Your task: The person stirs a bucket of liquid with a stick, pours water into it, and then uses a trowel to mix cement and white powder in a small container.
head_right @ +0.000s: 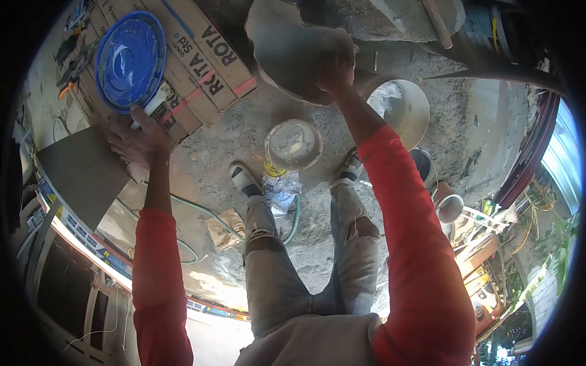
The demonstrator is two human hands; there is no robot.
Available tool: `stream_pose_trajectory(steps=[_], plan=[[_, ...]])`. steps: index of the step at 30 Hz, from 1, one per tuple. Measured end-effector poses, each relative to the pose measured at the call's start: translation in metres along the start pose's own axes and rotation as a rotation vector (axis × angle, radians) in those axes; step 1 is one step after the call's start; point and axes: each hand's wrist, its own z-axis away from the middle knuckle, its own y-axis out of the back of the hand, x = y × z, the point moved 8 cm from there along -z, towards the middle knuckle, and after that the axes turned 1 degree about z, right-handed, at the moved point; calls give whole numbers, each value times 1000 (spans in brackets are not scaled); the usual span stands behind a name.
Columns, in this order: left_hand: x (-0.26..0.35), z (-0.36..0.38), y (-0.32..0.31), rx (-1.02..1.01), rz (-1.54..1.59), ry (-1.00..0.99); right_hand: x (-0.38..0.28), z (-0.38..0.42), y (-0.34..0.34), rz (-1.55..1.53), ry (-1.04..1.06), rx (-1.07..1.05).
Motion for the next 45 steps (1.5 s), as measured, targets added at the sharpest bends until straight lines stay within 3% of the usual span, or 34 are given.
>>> stream_pose_trajectory(steps=[4,9,14,20,24,26,28,29,31,33,35,38,45], plan=[[-5,0,3,40,-1,-41,-35,-13,-18,-220,-75,-7],[2,1,2,58,39,-51,-5,5,-10,-214,-186,-68],[6,1,3,57,51,-62,0,-66,-79,-379,-163,-130],[8,2,3,55,50,-85,-21,-25,-85,-531,-203,-77],[7,-6,6,69,4,-102,-75,-58,-86,-601,-148,-187],[10,1,4,63,13,-106,-66,-43,-85,-586,-115,-174],[16,-4,-3,90,77,-110,-62,-45,-56,-575,-5,-16],[9,0,0,74,52,-113,-60,-40,-61,-533,26,-130],[10,-1,3,71,90,-128,-53,-72,-80,-549,153,-58],[6,3,6,49,39,-113,-57,-44,-105,-563,256,-47],[7,0,4,51,51,-77,-53,-50,-85,-525,378,36],[7,1,3,36,53,-63,-33,-32,-49,-772,386,48],[6,-2,3,42,34,-46,-3,13,-7,-1237,225,-85]])
